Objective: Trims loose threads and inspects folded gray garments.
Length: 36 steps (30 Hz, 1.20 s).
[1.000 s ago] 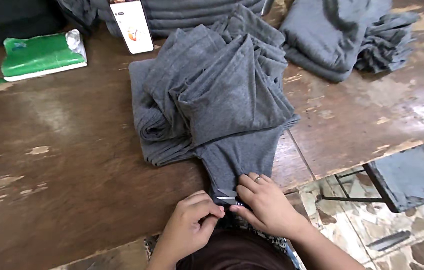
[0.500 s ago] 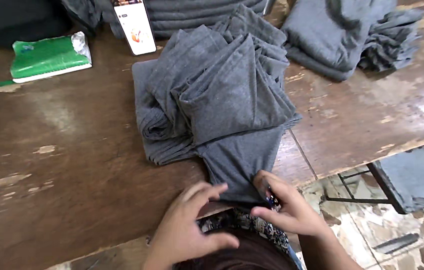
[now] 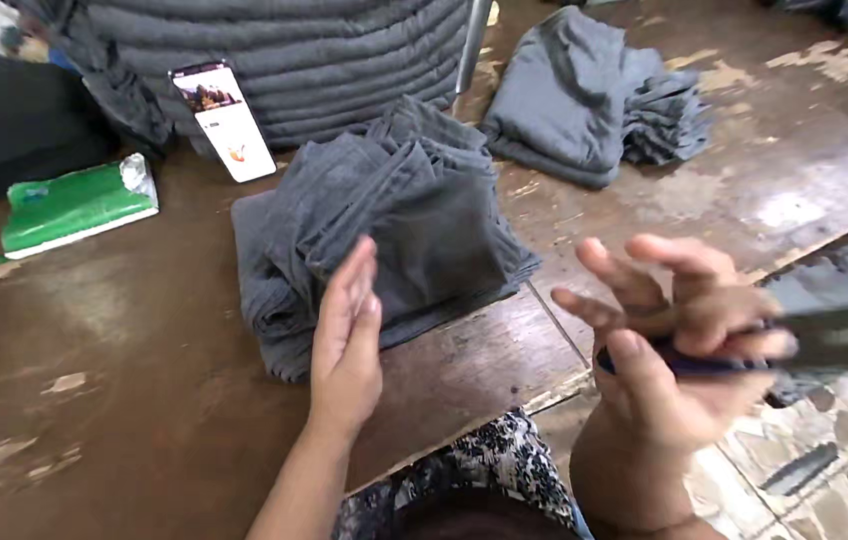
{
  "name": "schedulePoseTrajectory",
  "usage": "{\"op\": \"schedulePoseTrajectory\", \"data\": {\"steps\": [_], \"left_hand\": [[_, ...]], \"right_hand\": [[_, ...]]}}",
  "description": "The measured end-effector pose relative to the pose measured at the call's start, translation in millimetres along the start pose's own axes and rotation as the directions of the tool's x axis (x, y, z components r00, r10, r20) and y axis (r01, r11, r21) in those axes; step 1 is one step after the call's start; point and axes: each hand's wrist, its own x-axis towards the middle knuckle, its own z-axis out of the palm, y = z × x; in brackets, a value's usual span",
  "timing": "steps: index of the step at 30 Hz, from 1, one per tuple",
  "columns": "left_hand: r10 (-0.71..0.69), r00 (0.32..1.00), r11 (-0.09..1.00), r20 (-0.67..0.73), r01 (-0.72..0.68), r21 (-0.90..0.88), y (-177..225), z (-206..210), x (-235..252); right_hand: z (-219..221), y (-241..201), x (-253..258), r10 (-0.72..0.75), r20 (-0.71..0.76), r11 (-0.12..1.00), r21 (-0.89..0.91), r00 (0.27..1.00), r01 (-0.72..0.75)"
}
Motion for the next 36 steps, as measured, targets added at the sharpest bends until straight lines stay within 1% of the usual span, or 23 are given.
{"op": "schedulePoseTrajectory", "data": {"steps": [2, 4, 6, 7, 8, 9, 11, 14, 17, 18, 20, 22, 23, 25, 27, 29, 30, 31, 32, 33, 34, 35, 36], "left_hand": [[0.08, 0.993, 0.911, 0.085, -0.107, 0.399, -3, 2, 31], [0.038, 0.989, 0.639, 0.146, -0.136, 0.757, -5, 8, 55], [-0.024, 0.983, 0.372, 0.182, -0.16, 0.914, -8, 5, 80], [-0.078, 0.986, 0.299, 0.151, -0.121, 0.947, -9, -1, 96], [-0.146, 0.985, 0.283, 0.09, -0.045, 0.958, -10, -11, 111], [-0.222, 0.975, 0.307, 0.019, 0.051, 0.95, -12, -22, 126], [-0.351, 0.934, 0.383, -0.071, 0.212, 0.899, -18, -40, 148], [-0.364, 0.928, 0.454, -0.08, 0.251, 0.855, -27, -48, 155], [-0.293, 0.952, 0.506, -0.087, 0.231, 0.831, -34, -54, 143], [-0.3, 0.95, 0.528, -0.087, 0.241, 0.814, -34, -57, 141], [-0.32, 0.944, 0.584, -0.079, 0.262, 0.769, -34, -66, 134], [-0.325, 0.944, 0.676, -0.062, 0.277, 0.682, -35, -76, 126], [-0.323, 0.945, 0.731, -0.057, 0.287, 0.62, -36, -80, 120], [-0.269, 0.958, 0.858, -0.094, 0.283, 0.428, -32, -82, 97], [-0.185, 0.956, 0.952, -0.229, 0.232, 0.2, -22, -68, 58], [0.01, 0.912, 0.995, -0.41, 0.029, 0.09, -18, -34, 14], [0.101, 0.883, 0.994, -0.458, -0.07, 0.084, -19, -14, -5], [0.14, 0.869, 0.989, -0.475, -0.095, 0.117, -17, 4, -23], [0.113, 0.868, 0.98, -0.484, -0.018, 0.197, -13, 20, -39], [0.024, 0.904, 0.949, -0.426, 0.113, 0.294, -8, 28, -46], [-0.17, 0.946, 0.897, -0.275, 0.264, 0.355, -7, 25, -44], [-0.392, 0.916, 0.852, -0.082, 0.395, 0.343, -14, 15, -37], [-0.501, 0.864, 0.849, 0.048, 0.479, 0.224, -31, 5, -32]], "right_hand": [[-15, 22, 18, 0.081, 0.037, 0.996, -0.05, 0.996, -0.079], [-40, 52, 23, 0.302, -0.004, 0.919, -0.264, 0.953, -0.292], [-67, 74, 22, 0.556, -0.089, 0.606, -0.637, 0.826, -0.476], [-77, 83, 21, 0.641, -0.067, 0.463, -0.761, 0.765, -0.454], [-83, 89, 19, 0.704, -0.021, 0.401, -0.813, 0.71, -0.422], [-84, 96, 14, 0.748, 0.029, 0.411, -0.804, 0.663, -0.429], [-75, 109, 3, 0.799, 0.002, 0.476, -0.613, 0.602, -0.63], [-43, 117, 8, 0.87, -0.151, 0.467, -0.056, 0.47, -0.882], [-17, 123, 21, 0.957, -0.166, 0.285, 0.4, 0.237, -0.871], [-9, 121, 26, 0.97, -0.161, 0.237, 0.472, 0.181, -0.849], [2, 116, 32, 0.981, -0.14, 0.191, 0.556, 0.135, -0.809], [13, 103, 37, 0.977, -0.116, 0.213, 0.597, 0.179, -0.773], [20, 92, 41, 0.965, -0.115, 0.258, 0.592, 0.236, -0.764], [34, 64, 49, 0.883, -0.103, 0.438, 0.533, 0.458, -0.724], [42, 39, 61, 0.724, -0.043, 0.612, 0.5, 0.688, -0.613], [50, 19, 77, 0.543, 0.028, 0.726, 0.485, 0.839, -0.486], [52, 9, 87, 0.448, 0.094, 0.763, 0.479, 0.889, -0.435], [55, 0, 98, 0.357, 0.176, 0.785, 0.475, 0.917, -0.397], [56, -10, 109, 0.269, 0.264, 0.805, 0.466, 0.926, -0.367], [57, -19, 119, 0.188, 0.347, 0.828, 0.448, 0.919, -0.338], [59, -28, 127, 0.119, 0.411, 0.859, 0.415, 0.904, -0.302], [61, -34, 133, 0.06, 0.458, 0.89, 0.377, 0.887, -0.255], [62, -37, 136, 0.016, 0.488, 0.916, 0.343, 0.872, -0.209]]}}
